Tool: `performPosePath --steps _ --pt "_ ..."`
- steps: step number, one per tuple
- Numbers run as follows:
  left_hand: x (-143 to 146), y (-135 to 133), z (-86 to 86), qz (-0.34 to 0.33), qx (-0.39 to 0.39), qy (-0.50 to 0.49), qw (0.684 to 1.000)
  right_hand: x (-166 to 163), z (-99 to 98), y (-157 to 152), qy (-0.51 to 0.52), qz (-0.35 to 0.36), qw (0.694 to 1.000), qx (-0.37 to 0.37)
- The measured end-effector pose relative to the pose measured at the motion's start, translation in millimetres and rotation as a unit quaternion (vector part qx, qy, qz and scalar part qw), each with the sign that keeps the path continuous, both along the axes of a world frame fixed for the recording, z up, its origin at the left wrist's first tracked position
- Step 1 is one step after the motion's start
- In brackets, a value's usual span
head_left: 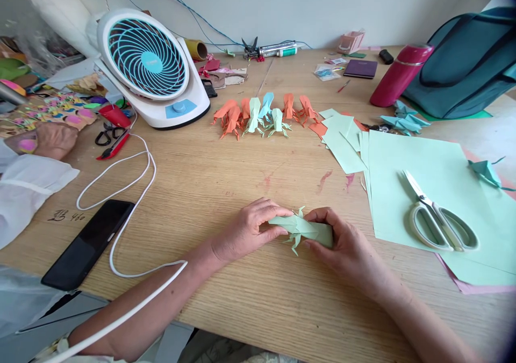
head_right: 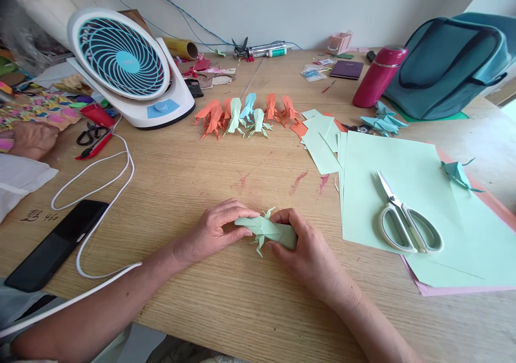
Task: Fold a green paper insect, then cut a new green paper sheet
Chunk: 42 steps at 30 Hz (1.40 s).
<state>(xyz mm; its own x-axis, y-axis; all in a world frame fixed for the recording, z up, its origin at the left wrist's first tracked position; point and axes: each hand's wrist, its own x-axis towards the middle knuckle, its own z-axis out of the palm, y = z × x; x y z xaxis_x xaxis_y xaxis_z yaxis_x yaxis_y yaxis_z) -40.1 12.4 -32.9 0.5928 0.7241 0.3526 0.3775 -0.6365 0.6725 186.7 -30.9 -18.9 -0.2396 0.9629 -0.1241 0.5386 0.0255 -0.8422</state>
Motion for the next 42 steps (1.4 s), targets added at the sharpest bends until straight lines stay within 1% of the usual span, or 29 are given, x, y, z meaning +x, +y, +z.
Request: performPosePath --steps 5,12,14,17,20,22,24,27,31,35,39,42 --pt "-0.8 0.7 -0.7 -0.014 0.009 -0.008 1.0 0.0 0.0 -1.6 -0.04 -0.014 0.999 0.019" --pt "-0.3 0.4 -1.5 -0.005 0.015 -0.008 1.0 1.0 -0.2 -0.2 0.001 0.009 0.999 0.051" --pt "0.0 0.8 -1.4 -0.005 0.016 -0.012 1.0 2.0 1.0 -0.1 0.006 0.01 0.999 0.043" --pt "0.0 1.5 0.0 -0.001 0.022 -0.016 1.0 3.2 2.0 -0.2 0.011 -0.001 1.0 0.003" --pt "-0.3 1.5 2.6 0.0 0.035 -0.017 0.999 3.7 0.5 0.7 0.042 -0.008 0.998 -0.037" --pt "-0.7 1.3 3.9 -0.002 0.047 -0.017 0.999 3.8 -1.5 1.5 0.067 -0.009 0.996 -0.049" --pt "-1.0 1.2 4.0 -0.004 0.059 -0.017 0.998 3.6 -2.9 1.8 0.076 -0.01 0.996 -0.05" --pt "-1.4 1.7 2.5 -0.008 0.069 -0.024 0.997 2.3 -2.9 0.6 0.056 -0.015 0.998 -0.032" --pt "-2.7 3.1 1.4 -0.02 0.057 -0.022 0.998 -0.1 -1.6 -2.0 0.029 -0.012 1.0 0.001" --pt "-4.1 3.6 2.0 -0.03 0.049 -0.005 0.998 0.0 -2.5 -1.7 0.023 -0.009 1.0 0.005" --pt "-4.7 3.4 3.2 -0.025 0.08 0.017 0.996 1.2 -1.9 0.6 0.026 -0.012 1.0 -0.008" --pt "-4.6 2.5 5.8 -0.027 0.104 0.036 0.994 1.4 -0.8 1.0 0.03 -0.007 1.0 -0.005"
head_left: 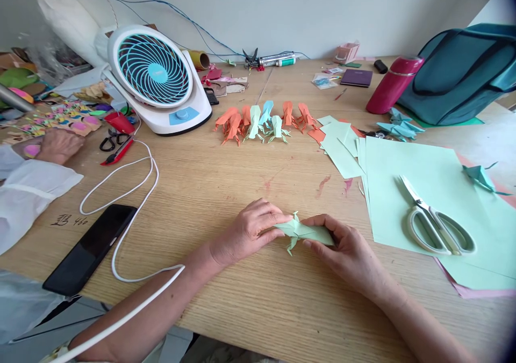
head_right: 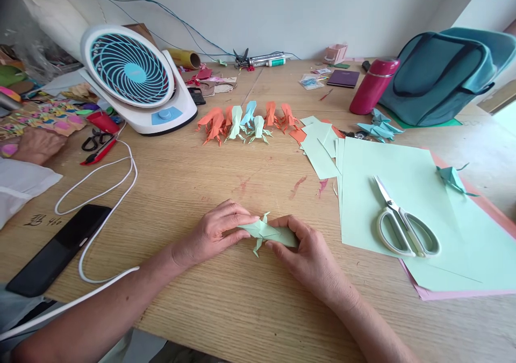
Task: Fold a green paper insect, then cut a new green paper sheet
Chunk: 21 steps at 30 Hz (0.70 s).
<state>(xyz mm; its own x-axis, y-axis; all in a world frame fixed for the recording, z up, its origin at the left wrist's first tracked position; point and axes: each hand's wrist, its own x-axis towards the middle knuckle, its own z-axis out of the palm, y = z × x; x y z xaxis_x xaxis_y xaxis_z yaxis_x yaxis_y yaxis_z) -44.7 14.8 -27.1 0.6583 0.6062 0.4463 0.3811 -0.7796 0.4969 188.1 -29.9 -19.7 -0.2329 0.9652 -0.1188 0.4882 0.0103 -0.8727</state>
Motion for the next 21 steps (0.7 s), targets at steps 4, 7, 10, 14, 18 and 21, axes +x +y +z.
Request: performPosePath --steps 4,7,10,14,18,21 --pt "0.1 -2.4 4.1 0.013 0.039 0.029 0.999 -0.4 0.2 -0.4 0.006 -0.002 1.0 -0.003" --pt "-0.2 -2.9 6.2 0.017 0.051 0.046 0.997 -1.1 1.1 -0.3 0.006 -0.004 1.0 -0.006" --pt "-0.6 -2.2 7.6 0.01 0.04 0.041 0.998 -1.7 2.4 -0.1 0.01 0.001 1.0 -0.007" --pt "-0.5 -1.8 8.1 0.007 0.026 0.04 0.999 -1.9 2.0 -0.2 0.009 0.003 1.0 0.0" --pt "-0.2 -2.3 7.8 0.012 0.019 0.037 0.999 -2.8 2.2 -0.2 0.014 0.005 1.0 0.009" --pt "0.0 -2.3 8.8 0.012 0.011 0.027 0.999 -4.0 4.2 0.4 0.027 0.006 1.0 0.001"
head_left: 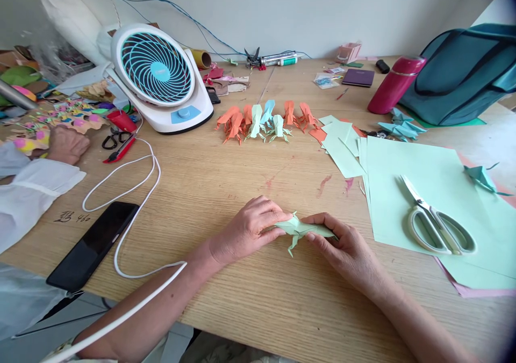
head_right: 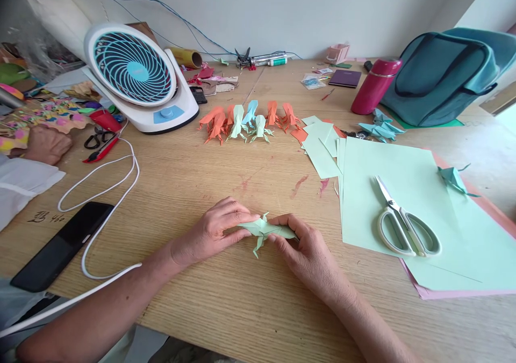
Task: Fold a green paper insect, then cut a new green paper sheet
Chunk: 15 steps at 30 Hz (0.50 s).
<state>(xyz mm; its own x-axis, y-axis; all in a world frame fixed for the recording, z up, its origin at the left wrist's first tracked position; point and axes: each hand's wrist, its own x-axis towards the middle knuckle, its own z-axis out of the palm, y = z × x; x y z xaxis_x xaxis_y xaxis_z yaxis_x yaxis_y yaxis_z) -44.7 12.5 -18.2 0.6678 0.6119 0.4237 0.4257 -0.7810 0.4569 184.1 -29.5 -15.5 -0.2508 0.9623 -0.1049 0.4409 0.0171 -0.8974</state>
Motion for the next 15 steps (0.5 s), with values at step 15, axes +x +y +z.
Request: performPosePath --steps 15 --pt "2.4 -1.0 -3.8 0.002 -0.053 -0.034 0.998 2.0 -3.4 -0.3 0.02 0.005 1.0 -0.008"
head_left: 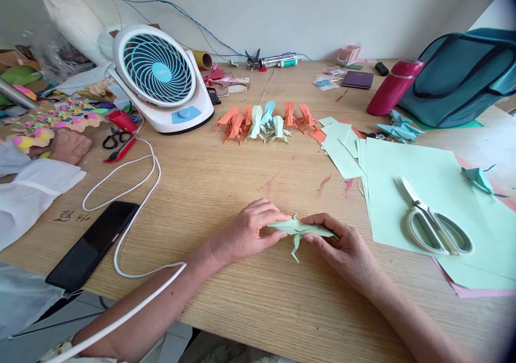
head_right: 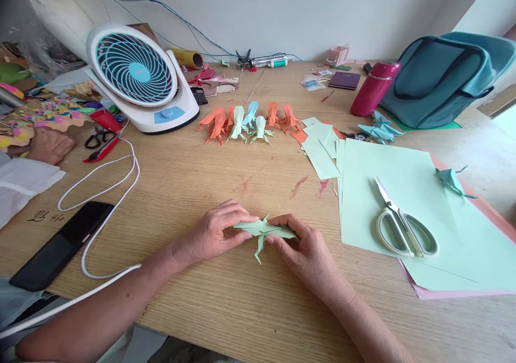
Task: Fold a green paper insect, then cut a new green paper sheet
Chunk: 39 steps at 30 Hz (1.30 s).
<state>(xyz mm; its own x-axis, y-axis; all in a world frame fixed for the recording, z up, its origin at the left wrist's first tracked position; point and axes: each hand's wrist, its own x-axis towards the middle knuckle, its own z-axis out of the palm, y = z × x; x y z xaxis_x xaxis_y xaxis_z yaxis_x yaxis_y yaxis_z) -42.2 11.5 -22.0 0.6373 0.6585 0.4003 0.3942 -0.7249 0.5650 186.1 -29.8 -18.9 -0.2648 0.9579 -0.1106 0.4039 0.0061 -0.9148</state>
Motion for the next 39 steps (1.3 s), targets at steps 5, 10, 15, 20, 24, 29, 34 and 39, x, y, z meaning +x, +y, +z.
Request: performPosePath --steps 5,10,15,20,24,29,34,39 --pt "0 0 2.0 -0.01 -0.017 -0.009 1.0 -2 -7.2 -3 -0.008 -0.009 1.0 0.027" --pt "0 0 1.4 -0.018 -0.013 -0.018 1.0 -6 -11.4 -7 -0.021 -0.041 0.996 0.073" --pt "1 -1 -1.2 -0.005 0.008 -0.023 1.0 -9 -10.4 -9 0.004 -0.056 0.995 0.08" --pt "2 -2 -1.0 0.02 0.029 -0.021 0.999 -7 -7.0 -10 0.073 0.002 0.997 0.027" --pt "2 -3 -0.7 0.022 0.032 -0.022 0.999 -3 -7.2 -9 0.084 0.004 0.996 0.025" --pt "2 -4 -2.4 0.02 0.028 -0.037 0.999 -4 -8.2 -8 0.094 0.009 0.995 0.025" --pt "0 -3 -2.1 0.014 0.038 -0.044 0.998 -5 -8.6 -8 0.042 0.016 0.997 0.065" --pt "-1 -3 0.3 0.015 0.049 -0.024 0.998 -3 -9.9 -7 -0.021 -0.015 0.996 0.08"
